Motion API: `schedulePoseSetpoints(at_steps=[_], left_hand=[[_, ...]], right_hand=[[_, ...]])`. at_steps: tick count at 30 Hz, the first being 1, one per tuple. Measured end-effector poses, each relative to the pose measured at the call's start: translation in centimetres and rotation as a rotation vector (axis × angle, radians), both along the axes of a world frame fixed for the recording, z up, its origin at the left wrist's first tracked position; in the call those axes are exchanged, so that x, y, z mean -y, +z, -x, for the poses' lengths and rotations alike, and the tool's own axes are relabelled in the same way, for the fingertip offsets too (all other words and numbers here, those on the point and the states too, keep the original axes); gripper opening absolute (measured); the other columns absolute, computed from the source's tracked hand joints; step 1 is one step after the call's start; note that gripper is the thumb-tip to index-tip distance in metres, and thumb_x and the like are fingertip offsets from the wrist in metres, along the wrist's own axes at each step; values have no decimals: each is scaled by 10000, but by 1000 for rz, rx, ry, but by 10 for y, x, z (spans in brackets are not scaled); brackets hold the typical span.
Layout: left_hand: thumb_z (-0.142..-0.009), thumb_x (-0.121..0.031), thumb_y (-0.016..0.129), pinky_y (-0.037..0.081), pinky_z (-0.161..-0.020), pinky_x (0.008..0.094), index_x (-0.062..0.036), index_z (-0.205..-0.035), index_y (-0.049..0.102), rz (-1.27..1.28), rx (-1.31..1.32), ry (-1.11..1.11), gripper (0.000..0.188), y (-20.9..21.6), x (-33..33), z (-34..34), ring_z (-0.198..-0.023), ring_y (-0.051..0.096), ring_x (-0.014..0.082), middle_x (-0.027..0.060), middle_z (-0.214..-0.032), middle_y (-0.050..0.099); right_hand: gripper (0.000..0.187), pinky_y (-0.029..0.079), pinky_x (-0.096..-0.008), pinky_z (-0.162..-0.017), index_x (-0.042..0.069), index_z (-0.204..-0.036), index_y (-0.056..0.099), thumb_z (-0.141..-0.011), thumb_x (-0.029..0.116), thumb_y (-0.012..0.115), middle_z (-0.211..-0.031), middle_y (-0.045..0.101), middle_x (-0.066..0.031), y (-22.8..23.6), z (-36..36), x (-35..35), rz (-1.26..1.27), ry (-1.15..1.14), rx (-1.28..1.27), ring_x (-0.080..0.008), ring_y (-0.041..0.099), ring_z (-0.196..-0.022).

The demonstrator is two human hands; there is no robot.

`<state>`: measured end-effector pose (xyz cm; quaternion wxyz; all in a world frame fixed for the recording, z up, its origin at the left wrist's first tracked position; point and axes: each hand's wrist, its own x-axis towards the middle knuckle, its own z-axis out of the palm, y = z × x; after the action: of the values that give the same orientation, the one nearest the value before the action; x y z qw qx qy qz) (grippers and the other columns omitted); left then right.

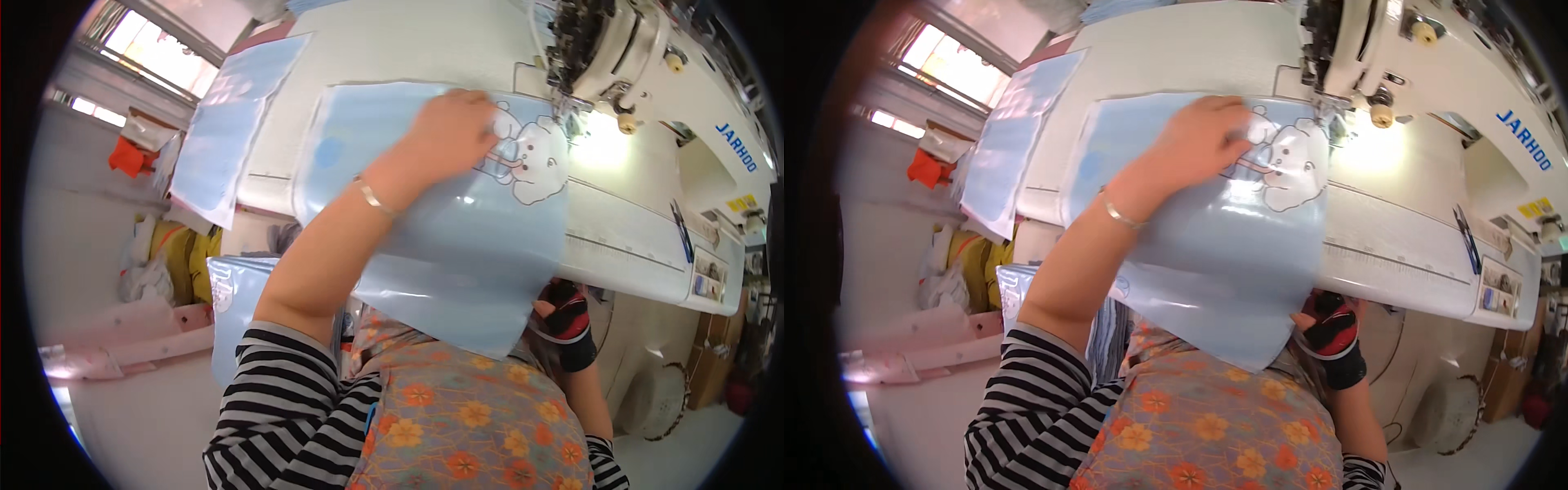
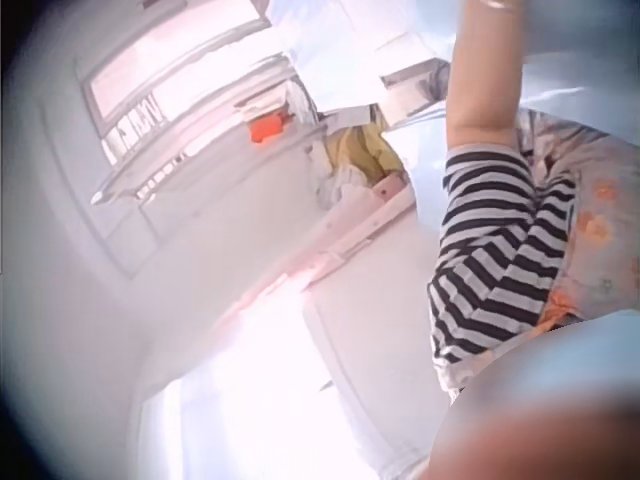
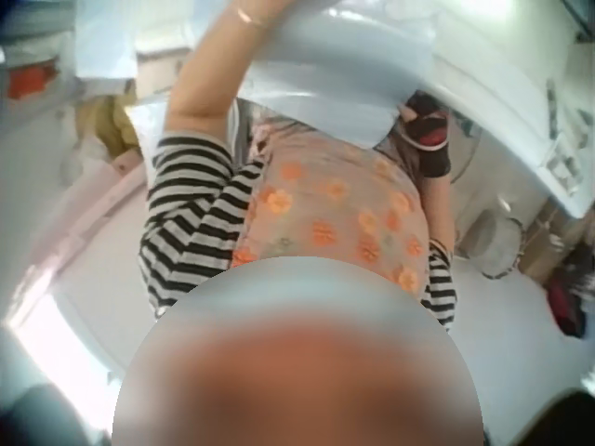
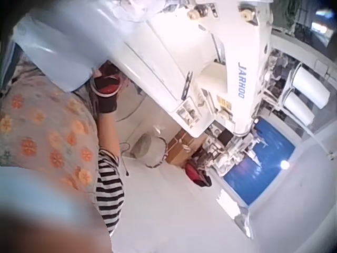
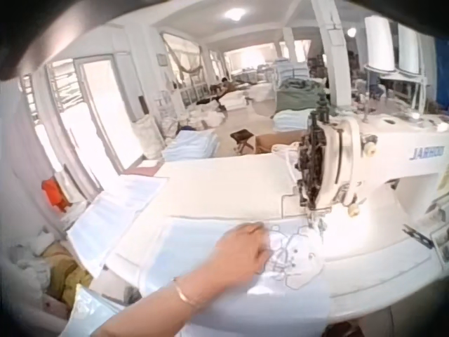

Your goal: Sewing light blue textile panels with cartoon graphics using an industrial sewing machine.

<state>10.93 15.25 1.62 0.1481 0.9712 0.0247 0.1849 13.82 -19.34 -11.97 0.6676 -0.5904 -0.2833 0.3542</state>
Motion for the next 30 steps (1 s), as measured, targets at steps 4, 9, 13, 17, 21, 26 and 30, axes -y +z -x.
schedulePoseSetpoints(at_steps=[4, 9, 13, 17, 21, 26, 30], left_hand=[[-805, -263, 690, 501, -859, 443, 5, -939, 644, -109, -42, 548, 303, 0, -86, 86, -992, 614, 365, 195, -1030, 649], [-795, -210, 714, 504, -889, 405, 4, -1079, 654, 75, 69, 554, 360, -9, -121, 115, -1015, 634, 360, 194, -1107, 659], [-847, -112, 636, 499, -909, 379, -11, -1124, 654, 38, 89, 550, 295, -21, -133, 111, -1070, 627, 337, 167, -1201, 640], [-887, -114, 585, 484, -929, 366, -9, -1127, 654, -122, 64, 551, 271, -23, -136, 112, -1089, 619, 339, 141, -1264, 621], [-877, -164, 604, 463, -967, 389, 4, -1086, 665, -251, -56, 621, 274, -7, -110, 94, -1107, 593, 377, 191, -1260, 609], [-765, -177, 708, 430, -994, 465, 8, -1071, 661, -174, 134, -109, 361, 8, 64, 37, -1199, 532, 367, 212, -1253, 591], [-786, -189, 693, 456, -970, 451, 34, -1112, 627, -97, 62, -76, 401, -6, 116, 16, -1130, 563, 315, 183, -1215, 608]], right_hand=[[720, 356, -399, -1069, 16, -1357, 452, -730, 195, 758, -1310, 537, -125, 2, -3, -9, 200, 85, 106, -244, 470, -1261], [659, 410, -389, -1029, 21, -1306, 518, -729, 215, 771, -1258, 576, -100, 21, 12, -39, 57, 16, -105, -203, 503, -1205], [596, 477, -361, -958, 18, -1282, 536, -763, 208, 761, -1217, 608, -111, 38, 17, -65, 21, 109, -191, -238, 575, -1119], [522, 474, -355, -955, 7, -1295, 524, -838, 182, 706, -1217, 614, -112, 55, 31, -69, 66, 382, 371, -214, 574, -1116], [473, 488, -346, -921, 3, -1272, 539, -852, 151, 696, -1186, 627, -104, 69, 45, -48, 43, 277, -149, -189, 592, -1073], [451, 507, -323, -877, 3, -1250, 554, -850, 150, 702, -1118, 650, -78, 70, 46, -41, 136, 337, -197, -157, 608, -1008], [390, 513, -314, -849, 8, -1193, 591, -853, 159, 709, -1048, 668, -59, 57, 52, -32, 176, 231, -151, -131, 609, -948]])
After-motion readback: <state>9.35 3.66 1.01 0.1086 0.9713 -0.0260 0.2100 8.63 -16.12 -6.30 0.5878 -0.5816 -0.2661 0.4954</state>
